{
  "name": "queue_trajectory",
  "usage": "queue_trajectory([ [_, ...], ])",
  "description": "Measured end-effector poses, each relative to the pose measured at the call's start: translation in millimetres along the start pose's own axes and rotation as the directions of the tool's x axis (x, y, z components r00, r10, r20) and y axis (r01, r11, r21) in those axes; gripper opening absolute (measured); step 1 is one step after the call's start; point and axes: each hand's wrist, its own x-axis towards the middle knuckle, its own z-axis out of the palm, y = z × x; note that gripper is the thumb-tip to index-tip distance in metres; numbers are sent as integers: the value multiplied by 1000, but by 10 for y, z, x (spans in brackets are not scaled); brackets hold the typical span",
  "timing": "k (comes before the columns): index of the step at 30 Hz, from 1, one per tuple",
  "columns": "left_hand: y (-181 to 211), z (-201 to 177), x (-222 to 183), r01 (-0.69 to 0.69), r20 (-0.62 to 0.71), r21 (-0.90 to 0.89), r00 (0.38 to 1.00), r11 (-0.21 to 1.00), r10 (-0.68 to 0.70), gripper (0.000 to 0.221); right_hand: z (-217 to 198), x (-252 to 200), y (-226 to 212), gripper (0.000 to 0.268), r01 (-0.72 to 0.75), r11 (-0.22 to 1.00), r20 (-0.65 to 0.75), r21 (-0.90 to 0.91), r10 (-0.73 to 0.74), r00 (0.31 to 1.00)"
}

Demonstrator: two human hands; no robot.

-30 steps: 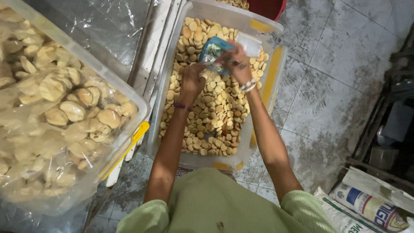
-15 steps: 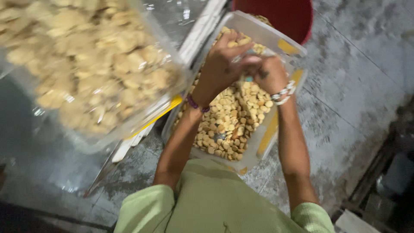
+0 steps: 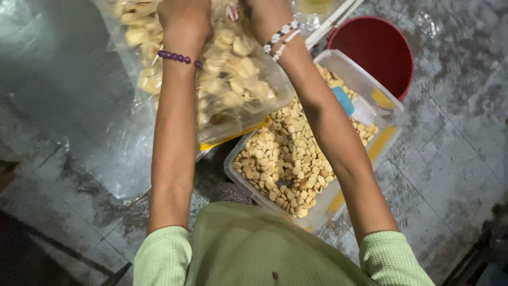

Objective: The person sorts small round cookies from a large container into smaller plastic bags by hand.

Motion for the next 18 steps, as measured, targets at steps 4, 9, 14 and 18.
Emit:
queue_trajectory([
  [4,-237,-52,-65,36,76,-3,996,999,-35,15,514,30,49,24,105,981,153,165,-131,980],
  [9,-153,-233,-218,-26,-163,-657,981,753,-108,35,409,-1,-110,77,-50,967,446,250,-69,892],
  [14,-106,-175,-131,-57,-101,-693,995,719,-17,36,-130,1,-299,39,-178,700,146,691,106,984],
  [18,11,-198,-195,-82,-149,-899,981,431,-124,31,-336,44,-469,46,-144,308,96,940,165,982],
])
